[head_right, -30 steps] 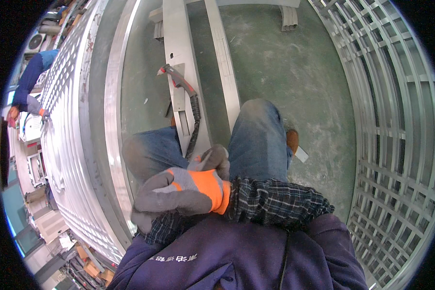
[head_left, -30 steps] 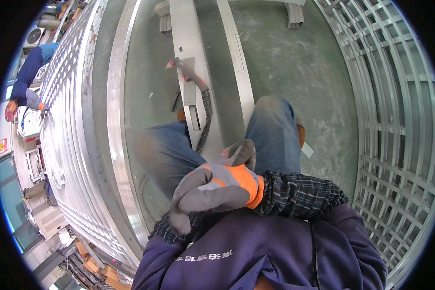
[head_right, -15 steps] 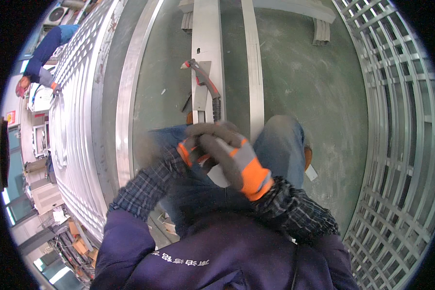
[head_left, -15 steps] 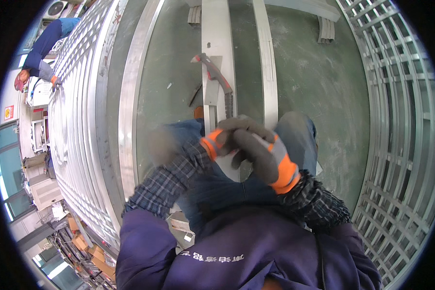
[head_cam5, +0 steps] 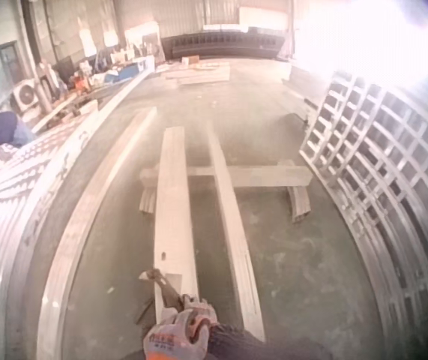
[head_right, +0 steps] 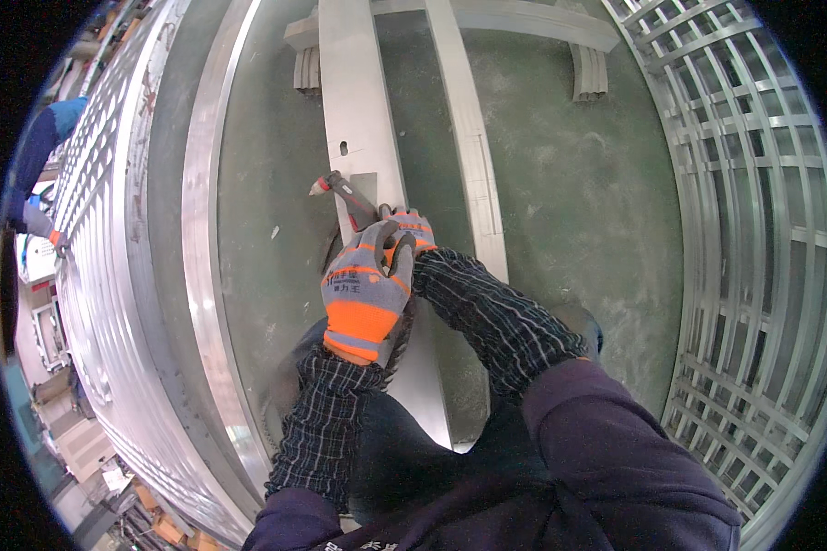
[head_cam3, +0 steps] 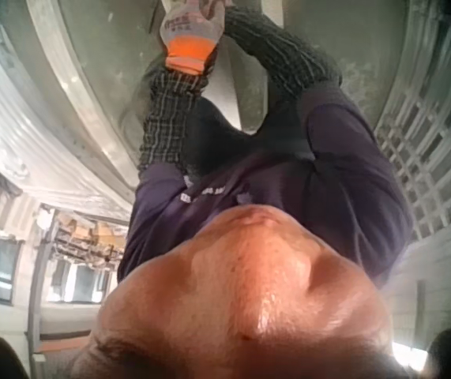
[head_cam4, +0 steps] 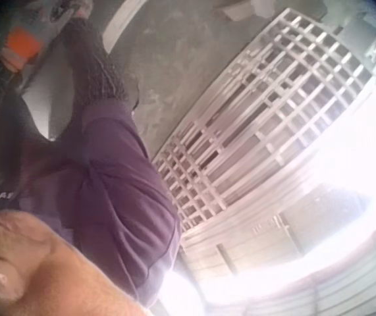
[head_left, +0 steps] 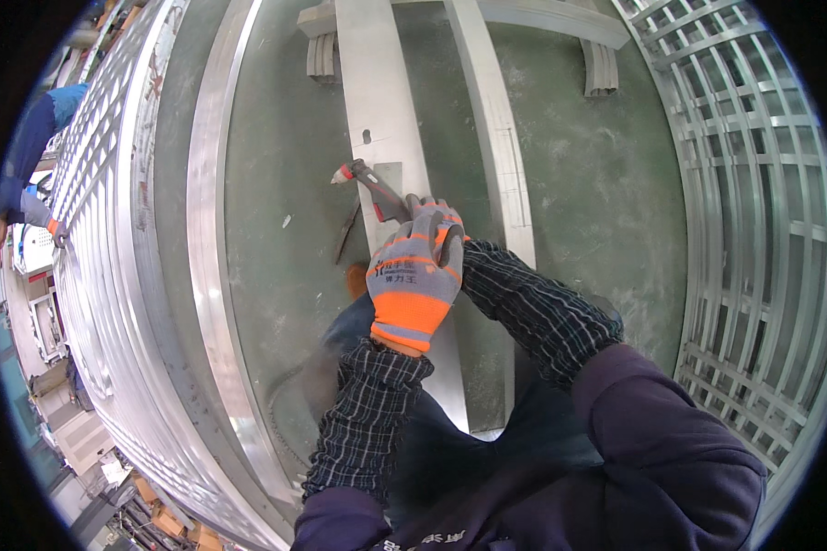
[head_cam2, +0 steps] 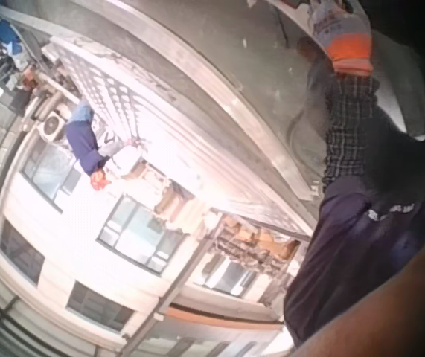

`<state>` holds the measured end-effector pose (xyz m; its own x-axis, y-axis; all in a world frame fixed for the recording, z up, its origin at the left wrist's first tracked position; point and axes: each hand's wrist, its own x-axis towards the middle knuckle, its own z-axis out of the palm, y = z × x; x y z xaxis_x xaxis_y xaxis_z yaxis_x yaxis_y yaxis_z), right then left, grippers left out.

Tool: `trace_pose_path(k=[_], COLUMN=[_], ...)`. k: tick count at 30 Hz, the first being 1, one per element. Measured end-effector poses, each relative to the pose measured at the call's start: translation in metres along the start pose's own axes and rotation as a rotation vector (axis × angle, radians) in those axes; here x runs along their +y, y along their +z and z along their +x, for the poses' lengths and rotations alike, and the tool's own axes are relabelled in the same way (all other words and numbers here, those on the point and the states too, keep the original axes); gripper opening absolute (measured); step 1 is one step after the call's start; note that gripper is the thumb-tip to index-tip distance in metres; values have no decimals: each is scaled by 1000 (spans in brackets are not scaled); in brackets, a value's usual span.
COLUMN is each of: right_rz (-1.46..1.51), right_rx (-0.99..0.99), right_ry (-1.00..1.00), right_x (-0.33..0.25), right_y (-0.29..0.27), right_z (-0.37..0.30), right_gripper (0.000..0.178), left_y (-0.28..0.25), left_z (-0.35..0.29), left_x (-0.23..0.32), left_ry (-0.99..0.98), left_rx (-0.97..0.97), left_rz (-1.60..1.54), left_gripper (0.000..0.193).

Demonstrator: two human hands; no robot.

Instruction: The person welds metal frames using a handheld welding torch, then scrapes the welded joints with a metal file. The person handles several metal frame pieces, positioning them for welding and cleaning the seams afterward.

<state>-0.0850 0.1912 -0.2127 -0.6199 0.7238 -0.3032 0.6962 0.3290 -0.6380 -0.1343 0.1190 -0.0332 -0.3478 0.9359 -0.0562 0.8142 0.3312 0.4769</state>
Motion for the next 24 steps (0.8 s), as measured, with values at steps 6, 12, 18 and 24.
trace_pose_path(k=[6,12,18,24], right_rz=[37,635,1426,1291], right_rx=[-170,-113,5,-72], right_ry=[199,591,870,937], right_x=[-10,-62,-116,-198], right_y=[18,-4,-74,-125], right_z=[37,-1,-97,-140], right_gripper=[55,59,62,46], left_y=[-15,-2,-28,-111], left_z=[12,-3,-48,-17], left_x=[-15,-78,-101,-103], left_ry=[-104,-347,-657,-895], left_rx=[-19,209,46,-577], left_rz=[-291,-690,-1008,-1274], left_gripper=[28,35,43,40])
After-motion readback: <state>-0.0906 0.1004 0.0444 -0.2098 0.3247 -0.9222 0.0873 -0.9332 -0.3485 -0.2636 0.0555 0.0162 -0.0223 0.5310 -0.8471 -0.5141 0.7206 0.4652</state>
